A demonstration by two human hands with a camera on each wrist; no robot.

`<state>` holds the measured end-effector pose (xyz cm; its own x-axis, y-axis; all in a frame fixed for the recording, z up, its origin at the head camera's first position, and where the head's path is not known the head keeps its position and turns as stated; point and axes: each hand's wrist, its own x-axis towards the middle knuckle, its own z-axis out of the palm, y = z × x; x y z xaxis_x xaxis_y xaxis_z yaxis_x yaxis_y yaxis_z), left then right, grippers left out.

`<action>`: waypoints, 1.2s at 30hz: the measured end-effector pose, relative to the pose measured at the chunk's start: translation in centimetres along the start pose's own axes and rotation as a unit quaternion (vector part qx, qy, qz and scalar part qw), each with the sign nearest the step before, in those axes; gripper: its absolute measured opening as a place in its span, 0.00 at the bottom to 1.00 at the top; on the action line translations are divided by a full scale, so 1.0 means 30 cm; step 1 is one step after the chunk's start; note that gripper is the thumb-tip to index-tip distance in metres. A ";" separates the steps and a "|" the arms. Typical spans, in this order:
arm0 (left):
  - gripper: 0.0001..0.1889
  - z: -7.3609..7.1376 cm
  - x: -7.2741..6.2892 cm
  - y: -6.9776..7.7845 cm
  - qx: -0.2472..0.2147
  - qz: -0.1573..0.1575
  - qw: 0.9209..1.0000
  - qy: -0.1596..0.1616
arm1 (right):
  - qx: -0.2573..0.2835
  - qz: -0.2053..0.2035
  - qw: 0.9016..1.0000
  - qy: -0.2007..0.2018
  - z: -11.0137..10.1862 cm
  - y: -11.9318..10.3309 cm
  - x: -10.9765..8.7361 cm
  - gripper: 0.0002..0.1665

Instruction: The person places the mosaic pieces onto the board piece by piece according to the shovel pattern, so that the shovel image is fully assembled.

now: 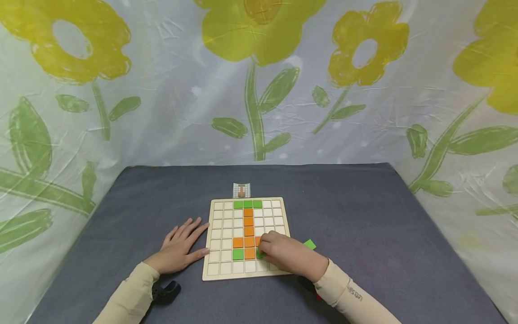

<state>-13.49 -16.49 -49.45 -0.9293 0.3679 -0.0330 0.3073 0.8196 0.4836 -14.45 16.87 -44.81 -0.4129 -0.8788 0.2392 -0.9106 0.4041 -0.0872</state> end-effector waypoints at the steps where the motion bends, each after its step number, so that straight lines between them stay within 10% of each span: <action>1: 0.39 0.000 0.000 0.000 0.000 0.001 1.000 0.000 | 0.000 0.003 1.000 -0.003 0.001 0.000 0.000 0.10; 25: 0.39 -0.030 -0.005 0.034 -0.003 -0.003 1.000 -0.012 | -0.003 0.172 0.984 -0.040 -0.102 0.122 -0.237 0.18; 36: 0.39 -0.029 -0.003 0.035 0.008 -0.007 1.000 -0.018 | 0.018 0.183 0.982 -0.038 -0.090 0.143 -0.289 0.17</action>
<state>-13.25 -16.06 -48.17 -0.9257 0.3713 -0.0718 0.2971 0.8315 0.4693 -14.72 26.91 -44.65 -0.7122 -0.6928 0.1132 -0.7000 0.6888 -0.1887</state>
